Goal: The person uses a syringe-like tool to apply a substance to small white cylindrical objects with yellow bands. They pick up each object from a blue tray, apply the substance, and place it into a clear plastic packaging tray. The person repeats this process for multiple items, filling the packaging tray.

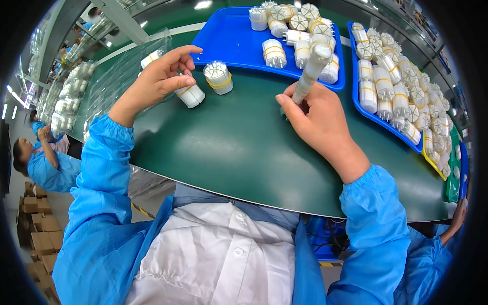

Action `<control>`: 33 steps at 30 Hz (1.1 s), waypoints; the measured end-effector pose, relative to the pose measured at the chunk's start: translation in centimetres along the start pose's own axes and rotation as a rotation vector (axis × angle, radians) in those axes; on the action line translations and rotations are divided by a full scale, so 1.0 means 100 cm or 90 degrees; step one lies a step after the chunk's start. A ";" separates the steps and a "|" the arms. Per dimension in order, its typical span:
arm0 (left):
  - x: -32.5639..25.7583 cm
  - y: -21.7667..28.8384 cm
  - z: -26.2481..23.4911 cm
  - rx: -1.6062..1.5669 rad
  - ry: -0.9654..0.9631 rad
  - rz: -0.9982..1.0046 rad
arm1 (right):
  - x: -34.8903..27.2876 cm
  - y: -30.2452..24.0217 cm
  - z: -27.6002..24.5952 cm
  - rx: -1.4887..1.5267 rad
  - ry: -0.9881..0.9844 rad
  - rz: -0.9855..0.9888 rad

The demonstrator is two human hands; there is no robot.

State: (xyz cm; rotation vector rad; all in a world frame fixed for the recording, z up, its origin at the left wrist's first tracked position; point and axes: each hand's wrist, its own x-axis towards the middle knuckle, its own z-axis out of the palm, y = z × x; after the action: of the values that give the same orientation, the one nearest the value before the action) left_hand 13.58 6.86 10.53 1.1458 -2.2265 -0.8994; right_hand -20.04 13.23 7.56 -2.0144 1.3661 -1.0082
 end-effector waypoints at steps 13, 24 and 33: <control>0.012 0.017 0.015 0.269 0.065 0.181 | 0.000 0.002 0.000 0.002 -0.008 -0.003; 0.028 0.016 -0.015 0.314 0.174 0.094 | -0.001 -0.004 -0.003 0.000 -0.004 0.028; 0.054 -0.083 -0.146 0.699 0.249 -0.235 | 0.000 -0.006 0.000 0.034 -0.009 0.016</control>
State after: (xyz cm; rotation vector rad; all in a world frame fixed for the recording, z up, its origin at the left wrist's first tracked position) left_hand 24.72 -6.13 14.82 2.0039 -2.1598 0.5573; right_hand -19.71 13.42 7.98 -1.9572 1.3409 -1.0059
